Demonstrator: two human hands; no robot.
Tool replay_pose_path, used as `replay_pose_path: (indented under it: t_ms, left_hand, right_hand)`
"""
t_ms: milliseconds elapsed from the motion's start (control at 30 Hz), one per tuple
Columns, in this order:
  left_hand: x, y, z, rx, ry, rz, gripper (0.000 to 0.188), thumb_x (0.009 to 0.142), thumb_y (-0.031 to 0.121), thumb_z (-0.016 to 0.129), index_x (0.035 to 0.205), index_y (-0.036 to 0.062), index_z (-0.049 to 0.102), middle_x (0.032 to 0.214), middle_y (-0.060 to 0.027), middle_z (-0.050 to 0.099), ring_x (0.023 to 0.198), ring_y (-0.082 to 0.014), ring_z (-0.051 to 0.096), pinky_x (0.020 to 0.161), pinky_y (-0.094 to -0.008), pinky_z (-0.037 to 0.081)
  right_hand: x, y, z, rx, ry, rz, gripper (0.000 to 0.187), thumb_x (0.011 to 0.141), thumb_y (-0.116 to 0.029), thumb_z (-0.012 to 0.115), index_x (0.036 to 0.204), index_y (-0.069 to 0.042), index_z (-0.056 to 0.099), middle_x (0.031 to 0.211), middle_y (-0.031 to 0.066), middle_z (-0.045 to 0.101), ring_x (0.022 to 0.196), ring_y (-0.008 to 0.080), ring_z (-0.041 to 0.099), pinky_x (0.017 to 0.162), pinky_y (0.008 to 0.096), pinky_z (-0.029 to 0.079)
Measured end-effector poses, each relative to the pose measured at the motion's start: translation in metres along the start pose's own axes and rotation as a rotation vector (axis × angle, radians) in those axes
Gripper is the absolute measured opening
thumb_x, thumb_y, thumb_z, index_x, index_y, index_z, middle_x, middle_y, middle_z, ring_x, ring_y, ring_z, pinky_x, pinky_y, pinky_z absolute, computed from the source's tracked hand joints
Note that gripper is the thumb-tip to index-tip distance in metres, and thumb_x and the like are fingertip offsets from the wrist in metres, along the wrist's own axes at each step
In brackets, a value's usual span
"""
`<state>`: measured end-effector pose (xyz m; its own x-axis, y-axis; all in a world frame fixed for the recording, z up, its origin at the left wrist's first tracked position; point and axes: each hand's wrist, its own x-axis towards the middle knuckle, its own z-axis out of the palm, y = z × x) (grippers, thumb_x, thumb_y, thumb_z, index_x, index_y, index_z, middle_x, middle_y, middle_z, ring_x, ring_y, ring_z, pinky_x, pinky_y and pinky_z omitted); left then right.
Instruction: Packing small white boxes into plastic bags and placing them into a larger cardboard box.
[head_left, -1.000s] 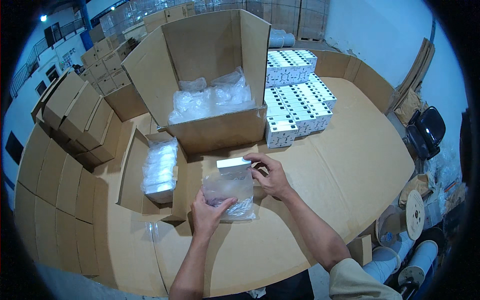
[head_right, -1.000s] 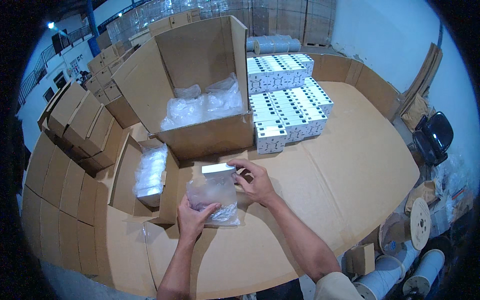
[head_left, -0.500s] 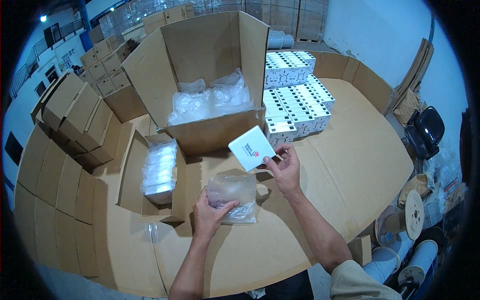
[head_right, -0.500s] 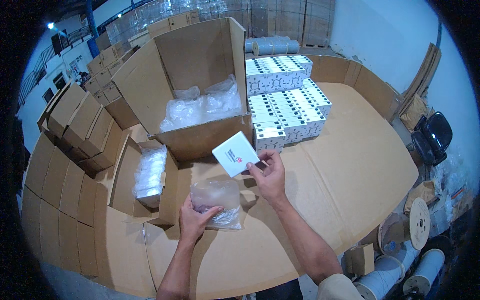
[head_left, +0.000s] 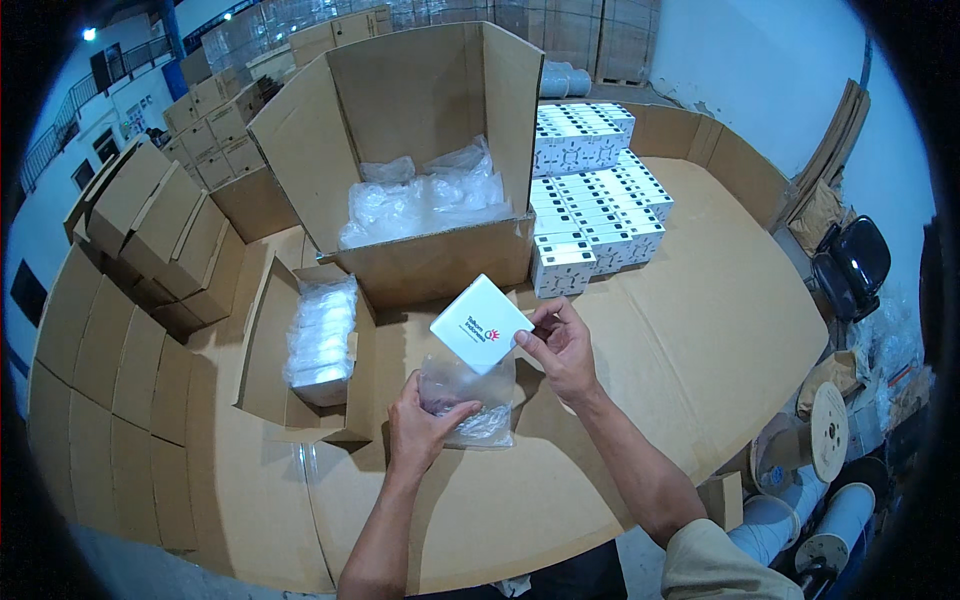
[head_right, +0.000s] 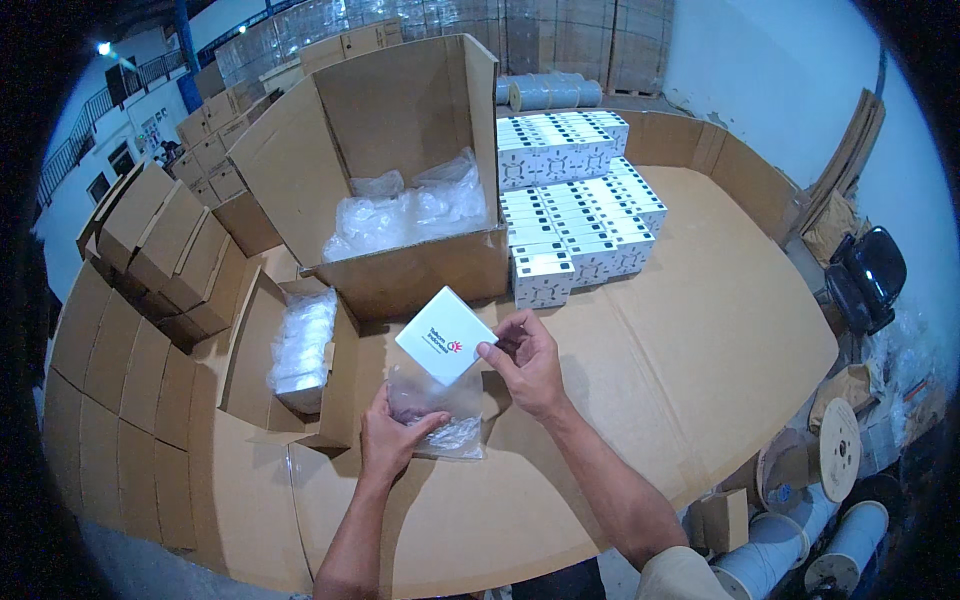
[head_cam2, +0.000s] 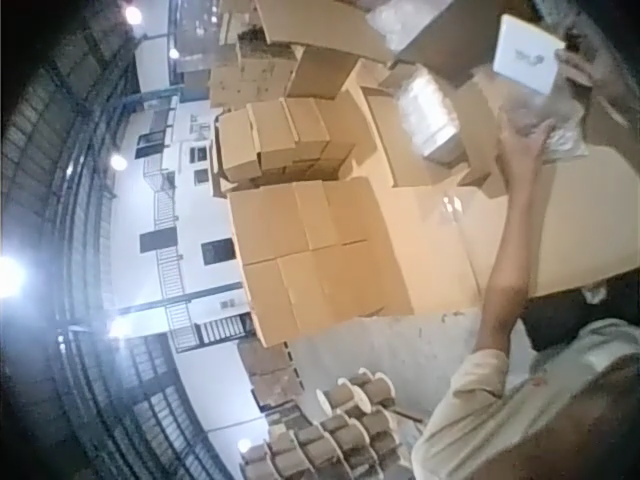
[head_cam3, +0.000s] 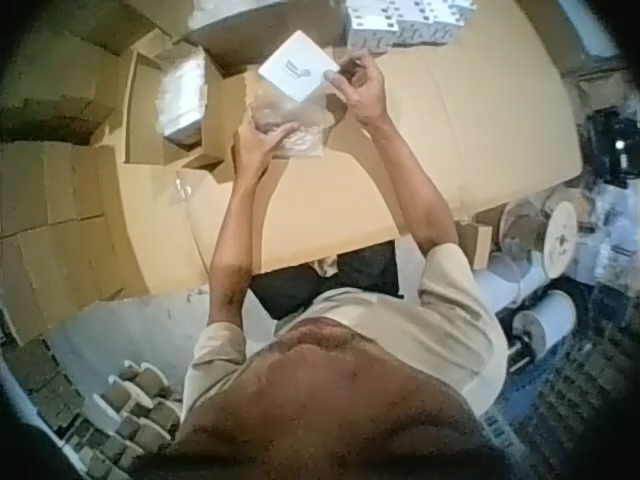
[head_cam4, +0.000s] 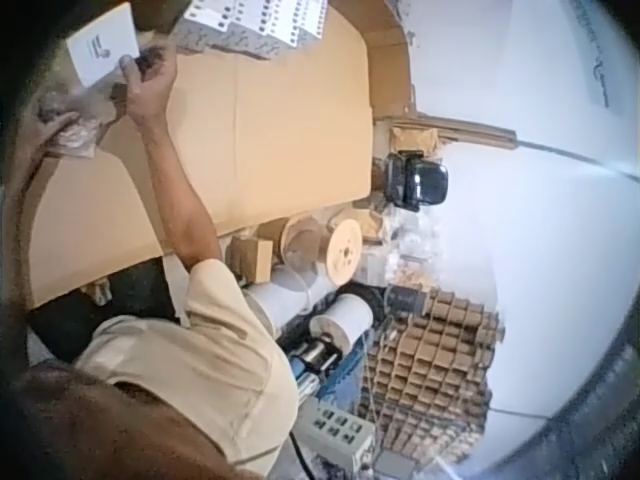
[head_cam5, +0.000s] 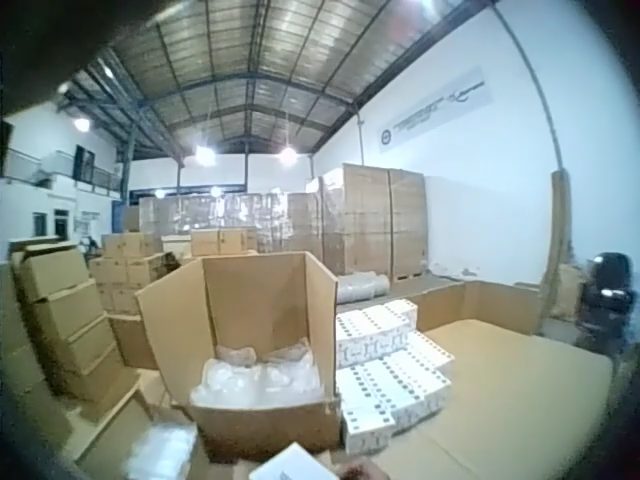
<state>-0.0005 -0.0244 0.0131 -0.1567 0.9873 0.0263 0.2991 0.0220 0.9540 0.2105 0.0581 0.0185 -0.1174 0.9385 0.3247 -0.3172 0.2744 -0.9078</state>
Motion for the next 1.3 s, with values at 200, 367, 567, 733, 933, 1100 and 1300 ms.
replay_pose_path:
  t_ms: [200,367,567,733,933,1100,1300]
  left_hand:
    - [0.002,-0.005,-0.001,-0.032,0.001,0.002,0.061,0.072,0.023,0.094,0.119,-0.0003,0.064,0.102,-0.0139,0.076,0.093,-0.0191,0.073,0.085,-0.036,0.058]
    - [0.001,0.002,-0.001,0.025,0.012,0.007,0.06,0.071,0.026,0.094,0.116,-0.0012,0.064,0.103,-0.0148,0.076,0.094,-0.0215,0.074,0.086,-0.0369,0.058]
    - [0.001,-0.002,-0.003,0.046,0.014,0.01,0.059,0.072,0.024,0.094,0.115,-0.0017,0.065,0.102,-0.0149,0.076,0.095,-0.0217,0.074,0.085,-0.0374,0.058]
    - [0.001,0.005,-0.003,0.007,-0.032,-0.028,0.062,0.072,0.015,0.094,0.123,-0.0017,0.062,0.109,-0.013,0.074,0.1,-0.02,0.071,0.09,-0.0359,0.057]
    - [0.001,-0.003,-0.001,-0.011,0.01,0.071,0.058,0.072,0.025,0.094,0.115,-0.0012,0.065,0.1,-0.0146,0.075,0.094,-0.0219,0.073,0.084,-0.038,0.058]
    - [0.001,-0.002,0.0,-0.004,0.002,0.099,0.055,0.075,0.027,0.092,0.113,-0.0008,0.065,0.099,-0.0135,0.075,0.092,-0.0209,0.072,0.082,-0.0369,0.057]
    - [0.003,-0.009,0.001,-0.201,0.036,-0.039,0.035,0.097,0.029,0.073,0.112,-0.001,0.065,0.098,-0.0101,0.073,0.09,-0.0152,0.067,0.082,-0.0337,0.054]
  right_hand:
    - [0.001,0.0,-0.004,0.004,-0.049,0.016,0.026,0.091,0.003,0.071,0.107,-0.004,0.051,0.098,0.0052,0.061,0.095,0.012,0.063,0.084,0.0284,0.054]
    - [0.001,-0.001,-0.006,-0.007,-0.087,0.042,0.027,0.091,0.001,0.072,0.107,-0.005,0.051,0.097,0.0032,0.06,0.09,0.0104,0.06,0.082,0.0278,0.052]
    - [0.001,0.001,-0.006,-0.01,-0.117,0.095,0.029,0.09,-0.001,0.073,0.108,-0.006,0.051,0.098,0.002,0.056,0.092,0.0096,0.056,0.083,0.0268,0.049]
    - [0.001,0.004,-0.007,-0.001,-0.162,0.102,0.029,0.091,-0.001,0.072,0.11,-0.006,0.05,0.101,0.0027,0.056,0.096,0.0105,0.056,0.087,0.0275,0.049]
    - [0.0,0.002,-0.002,0.033,-0.194,0.233,0.028,0.095,-0.002,0.069,0.114,-0.005,0.049,0.106,0.0045,0.056,0.101,0.0107,0.058,0.088,0.0268,0.051]
    - [-0.001,0.005,-0.001,0.048,-0.202,0.219,0.028,0.095,-0.002,0.068,0.115,-0.004,0.048,0.109,0.0057,0.056,0.1,0.0104,0.059,0.084,0.0246,0.053]
    - [0.0,0.004,-0.003,0.003,-0.213,0.231,0.026,0.094,0.0,0.069,0.112,-0.004,0.051,0.105,0.0043,0.057,0.098,0.0101,0.06,0.085,0.0255,0.053]
